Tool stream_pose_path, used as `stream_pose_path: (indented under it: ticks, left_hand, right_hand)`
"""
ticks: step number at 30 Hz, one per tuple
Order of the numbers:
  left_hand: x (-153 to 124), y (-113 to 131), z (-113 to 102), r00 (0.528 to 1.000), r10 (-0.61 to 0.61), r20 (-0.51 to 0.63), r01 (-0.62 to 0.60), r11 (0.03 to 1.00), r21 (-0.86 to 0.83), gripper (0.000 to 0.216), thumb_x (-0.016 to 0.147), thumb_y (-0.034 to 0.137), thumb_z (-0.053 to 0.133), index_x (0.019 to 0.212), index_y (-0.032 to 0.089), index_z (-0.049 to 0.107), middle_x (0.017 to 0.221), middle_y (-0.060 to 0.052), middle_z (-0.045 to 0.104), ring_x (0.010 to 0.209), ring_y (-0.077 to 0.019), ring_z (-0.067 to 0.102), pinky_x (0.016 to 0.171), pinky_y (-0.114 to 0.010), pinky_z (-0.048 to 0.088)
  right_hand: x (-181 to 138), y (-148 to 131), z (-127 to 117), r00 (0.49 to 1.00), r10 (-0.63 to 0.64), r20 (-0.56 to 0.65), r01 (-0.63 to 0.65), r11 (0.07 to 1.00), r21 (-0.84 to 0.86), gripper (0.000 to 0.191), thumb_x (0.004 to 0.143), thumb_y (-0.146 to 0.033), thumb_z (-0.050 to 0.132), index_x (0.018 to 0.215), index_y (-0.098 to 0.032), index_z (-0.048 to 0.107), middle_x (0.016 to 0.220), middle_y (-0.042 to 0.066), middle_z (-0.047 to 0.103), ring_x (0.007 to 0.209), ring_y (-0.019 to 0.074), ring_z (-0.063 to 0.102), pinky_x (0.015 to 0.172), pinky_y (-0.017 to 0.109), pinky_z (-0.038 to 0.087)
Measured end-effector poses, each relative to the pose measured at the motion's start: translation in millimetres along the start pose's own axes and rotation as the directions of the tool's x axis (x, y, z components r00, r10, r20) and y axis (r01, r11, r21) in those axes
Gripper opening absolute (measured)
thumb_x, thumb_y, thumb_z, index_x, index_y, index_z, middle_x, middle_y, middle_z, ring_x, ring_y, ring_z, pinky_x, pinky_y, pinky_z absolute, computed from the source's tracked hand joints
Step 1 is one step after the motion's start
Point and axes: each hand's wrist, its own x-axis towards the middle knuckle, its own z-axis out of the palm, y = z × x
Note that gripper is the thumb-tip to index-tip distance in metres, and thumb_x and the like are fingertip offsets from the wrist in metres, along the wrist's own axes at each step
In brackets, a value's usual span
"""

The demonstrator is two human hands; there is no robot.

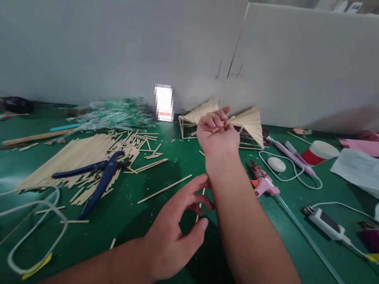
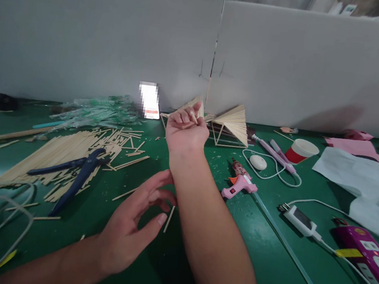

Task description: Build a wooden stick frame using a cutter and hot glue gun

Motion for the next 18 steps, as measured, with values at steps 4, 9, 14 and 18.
stream_pose_path:
  ticks: [4, 9, 14, 18]
  left_hand:
    - [0.6, 2.0, -3.3, 0.998, 0.053, 0.039, -0.056, 0.995, 0.079, 0.052, 0.079, 0.002, 0.050, 0.126, 0.024, 0.049, 0.129, -0.007, 0.051, 0.103, -0.0158, 0.059, 0.085, -0.027, 0.051]
    - [2.4, 3.5, -4.1, 1.000, -0.011, -0.002, 0.011, 1.000, 0.012, 0.044, 0.082, 0.004, 0.048, 0.121, 0.024, 0.052, 0.123, -0.006, 0.057, 0.098, -0.0156, 0.060, 0.081, -0.027, 0.051]
    - [2.5, 0.6, -3.0, 0.999, -0.004, 0.046, 0.004, 1.000, 0.013, 0.046, 0.081, 0.003, 0.049, 0.121, 0.025, 0.053, 0.124, -0.006, 0.056, 0.096, -0.0153, 0.060, 0.081, -0.028, 0.051]
    - [2.0, -0.5, -2.5, 0.999, -0.006, 0.032, 0.005, 1.000, 0.023, 0.041, 0.081, 0.003, 0.049, 0.116, 0.025, 0.056, 0.124, -0.005, 0.057, 0.098, -0.0159, 0.060, 0.083, -0.028, 0.052]
  right_hand:
    - [-0.5, 0.1, -1.4, 1.000, 0.012, 0.014, -0.013, 0.997, 0.080, 0.038, 0.088, -0.010, 0.014, 0.066, -0.024, 0.042, 0.060, -0.005, 0.020, 0.048, 0.0143, 0.022, 0.053, 0.027, 0.028]
    - [-0.6, 0.8, -1.5, 0.997, 0.082, 0.002, -0.080, 0.972, 0.220, 0.040, 0.089, -0.011, 0.013, 0.070, -0.023, 0.046, 0.056, -0.006, 0.026, 0.045, 0.0131, 0.024, 0.051, 0.026, 0.027]
    - [-0.6, 0.7, -2.3, 0.986, 0.160, 0.039, -0.160, 0.877, 0.453, 0.040, 0.092, -0.013, 0.014, 0.074, -0.021, 0.050, 0.054, -0.007, 0.031, 0.042, 0.0101, 0.026, 0.047, 0.024, 0.025]
    - [-1.1, -0.2, -2.0, 0.986, 0.165, 0.032, -0.161, 0.867, 0.472, 0.041, 0.093, -0.014, 0.014, 0.074, -0.021, 0.050, 0.054, -0.007, 0.031, 0.041, 0.0096, 0.026, 0.045, 0.024, 0.025]
